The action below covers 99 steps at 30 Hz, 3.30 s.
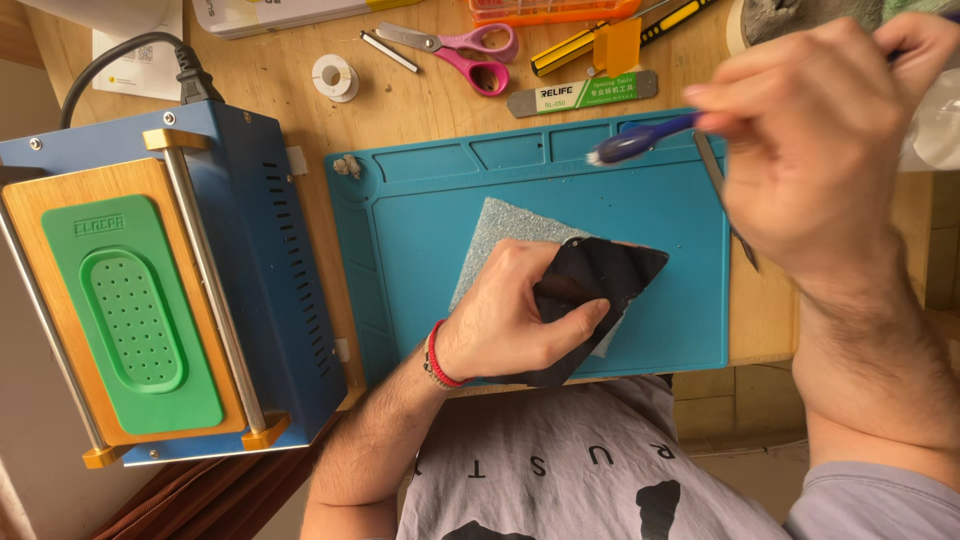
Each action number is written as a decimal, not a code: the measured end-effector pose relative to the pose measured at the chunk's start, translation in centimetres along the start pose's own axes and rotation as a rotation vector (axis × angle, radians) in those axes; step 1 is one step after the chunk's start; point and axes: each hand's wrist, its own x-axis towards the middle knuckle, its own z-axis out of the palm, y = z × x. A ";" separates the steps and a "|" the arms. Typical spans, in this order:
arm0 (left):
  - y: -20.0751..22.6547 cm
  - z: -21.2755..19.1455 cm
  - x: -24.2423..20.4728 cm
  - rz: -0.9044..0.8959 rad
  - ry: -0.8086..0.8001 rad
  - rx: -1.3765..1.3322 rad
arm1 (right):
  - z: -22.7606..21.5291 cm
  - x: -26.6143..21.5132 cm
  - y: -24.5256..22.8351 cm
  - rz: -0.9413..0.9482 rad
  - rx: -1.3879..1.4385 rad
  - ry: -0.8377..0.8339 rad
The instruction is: The person cleans a black smartphone screen with a toothbrush, then peels off a protective film from the screen. They continue cleaning the screen and edges with the toothbrush and apply several strips of white tape across the screen.
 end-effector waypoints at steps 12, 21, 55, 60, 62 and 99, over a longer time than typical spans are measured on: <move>2.5 -1.4 -0.3 0.110 -0.197 -0.103 | 0.7 1.6 -1.7 0.047 0.175 -0.328; 2.3 -1.6 -0.3 0.098 -0.227 -0.089 | 2.0 2.0 -3.3 0.116 0.508 -0.308; 0.4 -0.9 0.4 -0.040 -0.343 -0.026 | -1.1 2.7 -4.2 0.251 0.837 -0.415; 0.1 -1.0 0.2 -0.051 -0.380 -0.028 | -0.7 2.9 -3.5 0.110 0.926 -0.597; 0.0 -1.1 0.0 -0.048 -0.415 -0.100 | -0.5 2.7 -3.3 0.098 0.968 -0.635; -0.3 -0.9 0.2 -0.096 -0.527 0.022 | 0.1 1.8 -3.8 0.166 0.910 -0.799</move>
